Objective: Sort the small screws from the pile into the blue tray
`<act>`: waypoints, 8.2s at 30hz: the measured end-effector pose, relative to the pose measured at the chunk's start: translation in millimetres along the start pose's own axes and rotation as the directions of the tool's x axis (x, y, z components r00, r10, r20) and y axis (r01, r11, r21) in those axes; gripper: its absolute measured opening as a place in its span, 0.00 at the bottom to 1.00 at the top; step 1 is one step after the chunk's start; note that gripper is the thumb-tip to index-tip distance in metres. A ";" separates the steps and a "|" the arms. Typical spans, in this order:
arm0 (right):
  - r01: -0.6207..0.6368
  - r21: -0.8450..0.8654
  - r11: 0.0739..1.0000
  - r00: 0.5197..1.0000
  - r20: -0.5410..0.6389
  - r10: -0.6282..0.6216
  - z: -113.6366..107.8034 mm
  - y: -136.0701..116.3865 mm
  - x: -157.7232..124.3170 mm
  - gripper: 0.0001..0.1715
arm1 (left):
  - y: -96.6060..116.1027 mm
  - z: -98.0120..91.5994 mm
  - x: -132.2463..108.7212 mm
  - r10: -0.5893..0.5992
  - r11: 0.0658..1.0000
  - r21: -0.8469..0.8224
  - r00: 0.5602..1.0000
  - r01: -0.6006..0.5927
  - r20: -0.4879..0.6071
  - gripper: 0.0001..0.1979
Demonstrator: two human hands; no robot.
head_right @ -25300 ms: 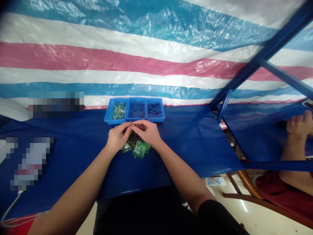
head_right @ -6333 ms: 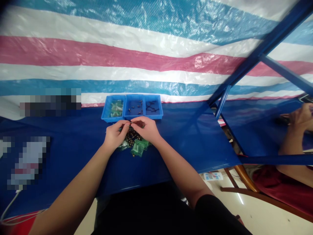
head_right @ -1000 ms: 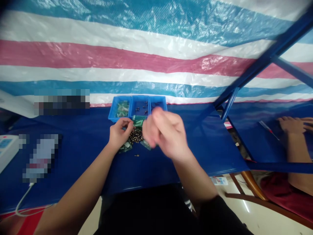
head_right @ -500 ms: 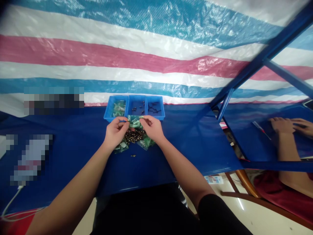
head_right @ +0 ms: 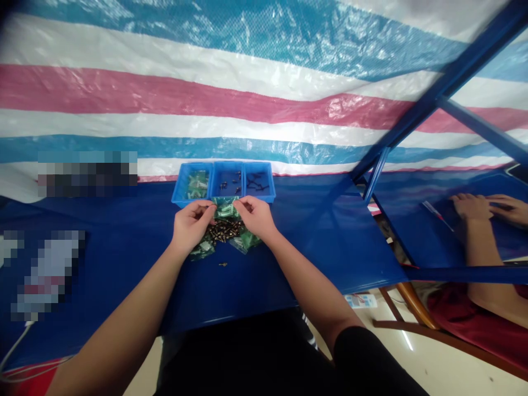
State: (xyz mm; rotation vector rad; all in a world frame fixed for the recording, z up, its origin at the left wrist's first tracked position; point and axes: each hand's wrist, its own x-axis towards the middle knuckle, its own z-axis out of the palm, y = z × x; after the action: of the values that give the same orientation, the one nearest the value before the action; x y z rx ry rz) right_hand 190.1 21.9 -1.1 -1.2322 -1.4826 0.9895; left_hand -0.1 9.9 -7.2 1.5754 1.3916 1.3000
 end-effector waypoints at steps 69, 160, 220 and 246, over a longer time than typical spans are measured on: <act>-0.034 0.285 0.958 0.997 -0.057 0.052 3.0 0.8 1.8 0.17 | 7.5 4.6 1.4 -0.096 0.951 -0.298 0.995 0.085 -0.023 0.15; 0.065 0.208 0.976 0.994 -0.096 -0.045 -1.7 -3.5 -0.7 0.13 | 9.9 -0.2 1.5 -0.039 0.989 -0.146 0.999 0.039 0.000 0.18; 0.032 0.375 0.926 0.974 -0.220 0.055 5.0 -0.4 1.9 0.25 | 10.8 -1.2 1.8 -0.091 0.985 -0.142 0.993 0.102 0.081 0.19; 0.077 0.096 0.992 0.972 -0.228 -0.054 8.4 -7.3 -9.1 0.15 | 13.4 -1.6 -0.1 -0.018 0.999 -0.028 0.995 0.021 0.098 0.12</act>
State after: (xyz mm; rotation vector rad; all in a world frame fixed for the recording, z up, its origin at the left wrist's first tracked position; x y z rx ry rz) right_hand 180.7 11.5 2.5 -1.1711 -1.2704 0.8426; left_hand 2.6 6.6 5.6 1.5800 1.3190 1.2103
